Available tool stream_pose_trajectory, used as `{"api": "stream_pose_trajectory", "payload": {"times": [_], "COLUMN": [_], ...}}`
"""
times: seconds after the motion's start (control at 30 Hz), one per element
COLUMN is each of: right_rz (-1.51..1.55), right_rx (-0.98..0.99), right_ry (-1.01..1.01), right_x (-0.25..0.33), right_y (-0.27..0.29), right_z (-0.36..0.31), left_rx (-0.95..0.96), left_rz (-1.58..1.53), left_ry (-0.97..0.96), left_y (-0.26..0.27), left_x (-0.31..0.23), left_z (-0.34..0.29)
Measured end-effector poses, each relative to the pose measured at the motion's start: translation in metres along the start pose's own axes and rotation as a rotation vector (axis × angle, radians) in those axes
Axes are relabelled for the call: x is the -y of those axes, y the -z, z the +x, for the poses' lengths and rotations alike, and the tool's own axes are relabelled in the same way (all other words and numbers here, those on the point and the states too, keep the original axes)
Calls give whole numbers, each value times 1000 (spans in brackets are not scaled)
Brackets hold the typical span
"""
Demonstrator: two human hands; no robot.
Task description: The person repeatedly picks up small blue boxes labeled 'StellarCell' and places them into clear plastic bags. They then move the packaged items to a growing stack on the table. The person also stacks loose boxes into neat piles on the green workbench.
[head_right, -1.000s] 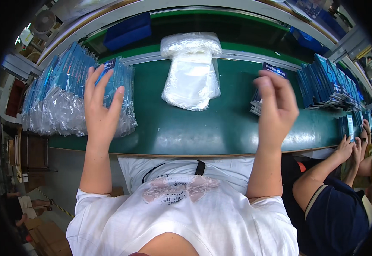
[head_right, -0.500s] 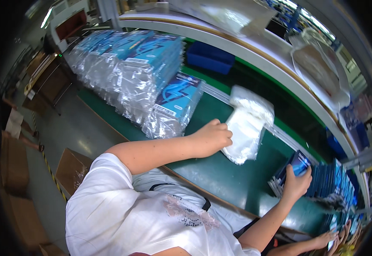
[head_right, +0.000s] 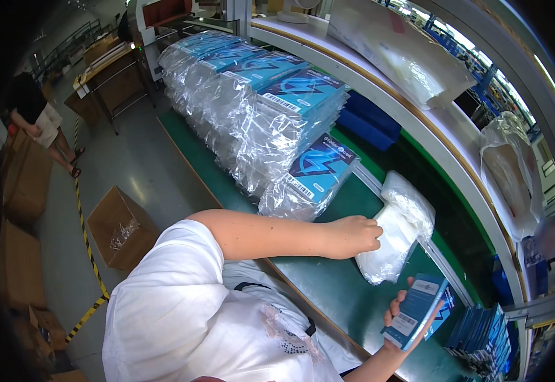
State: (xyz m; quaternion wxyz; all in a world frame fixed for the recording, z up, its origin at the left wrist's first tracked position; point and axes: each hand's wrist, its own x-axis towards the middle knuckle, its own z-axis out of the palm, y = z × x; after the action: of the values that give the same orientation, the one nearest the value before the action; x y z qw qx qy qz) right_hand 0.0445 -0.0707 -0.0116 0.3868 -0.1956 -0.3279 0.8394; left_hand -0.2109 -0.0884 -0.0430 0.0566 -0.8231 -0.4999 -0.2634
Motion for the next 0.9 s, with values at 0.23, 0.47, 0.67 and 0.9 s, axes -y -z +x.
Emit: {"api": "stream_pose_trajectory", "payload": {"times": [0.23, 0.47, 0.67, 0.9], "right_rz": [56, -10, -169, 59], "right_rx": [28, 47, -50, 125], "right_ry": [-23, 9, -4, -124], "right_x": [-18, -21, -36, -41], "right_y": [4, 7, -5, -7], "right_z": [3, -5, 1, 46], "left_rx": [220, -24, -141, -72], "left_rz": [97, -126, -336, -702], "left_ry": [21, 38, 10, 221], "left_y": [3, 0, -7, 3], "left_x": [-1, 3, 8, 11], "left_z": [-5, 5, 13, 23]}}
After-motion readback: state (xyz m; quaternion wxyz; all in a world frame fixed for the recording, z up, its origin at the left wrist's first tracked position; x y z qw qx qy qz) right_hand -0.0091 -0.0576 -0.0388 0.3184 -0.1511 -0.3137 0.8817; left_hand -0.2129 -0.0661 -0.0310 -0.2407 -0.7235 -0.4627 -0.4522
